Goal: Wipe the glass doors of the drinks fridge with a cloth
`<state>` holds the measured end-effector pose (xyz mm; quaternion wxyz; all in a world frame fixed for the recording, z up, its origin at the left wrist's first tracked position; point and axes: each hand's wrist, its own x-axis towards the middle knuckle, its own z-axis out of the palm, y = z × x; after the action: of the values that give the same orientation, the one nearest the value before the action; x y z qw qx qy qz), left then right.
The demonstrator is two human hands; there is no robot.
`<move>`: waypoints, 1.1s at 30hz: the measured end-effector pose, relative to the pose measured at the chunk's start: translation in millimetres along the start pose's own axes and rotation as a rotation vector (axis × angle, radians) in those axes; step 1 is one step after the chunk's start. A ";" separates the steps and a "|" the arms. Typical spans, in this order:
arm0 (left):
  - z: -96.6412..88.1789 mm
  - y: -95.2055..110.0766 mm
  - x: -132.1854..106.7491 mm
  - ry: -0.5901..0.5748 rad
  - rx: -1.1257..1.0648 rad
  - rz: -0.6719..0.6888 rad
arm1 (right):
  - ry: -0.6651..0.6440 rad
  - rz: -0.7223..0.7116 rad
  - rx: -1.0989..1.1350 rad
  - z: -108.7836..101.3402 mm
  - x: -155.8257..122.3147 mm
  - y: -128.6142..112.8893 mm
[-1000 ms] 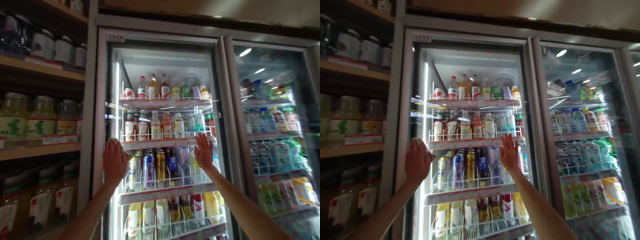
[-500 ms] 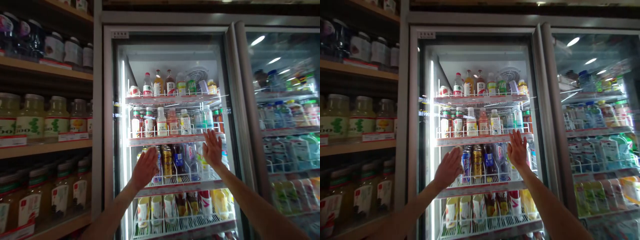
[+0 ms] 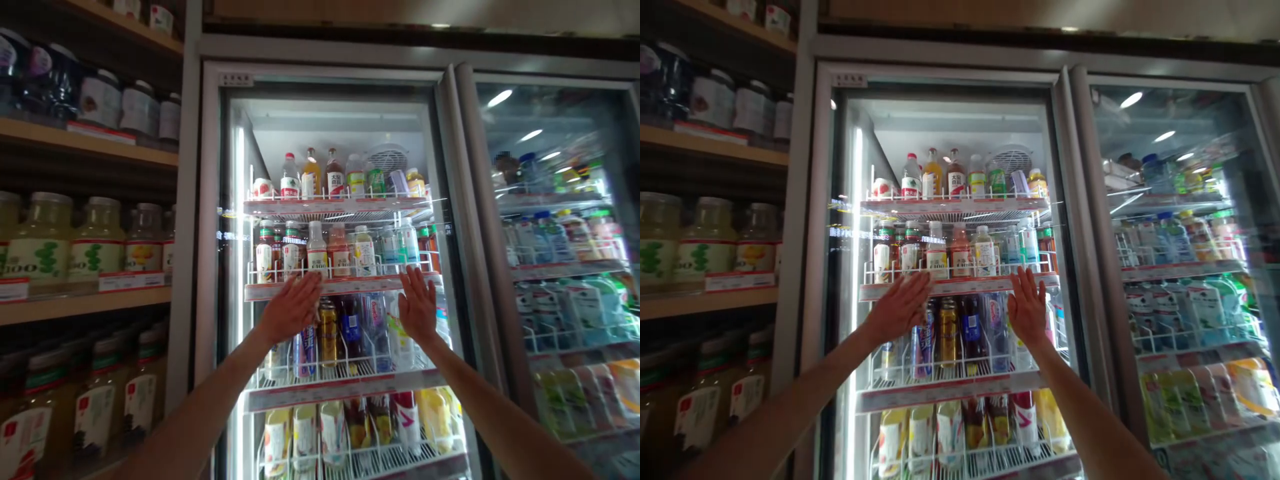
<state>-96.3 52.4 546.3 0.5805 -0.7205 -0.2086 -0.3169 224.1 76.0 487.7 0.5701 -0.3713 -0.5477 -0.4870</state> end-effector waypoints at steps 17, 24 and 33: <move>1.9 -8.7 4.3 0.173 0.039 -0.438 | 0.027 -0.034 0.003 0.8 -4.2 6.8; 12.9 43.7 6.8 0.036 -0.086 -0.212 | 0.070 -0.176 0.168 -10.1 31.1 -64.2; -19.6 5.5 -70.2 -0.005 -0.061 -0.487 | 0.006 -0.116 0.566 39.1 53.4 -207.2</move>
<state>-146.8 36.8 495.8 0.4647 -0.6668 -0.3677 -0.4519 10.5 53.7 522.5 0.6239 -0.1641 -0.6806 -0.3474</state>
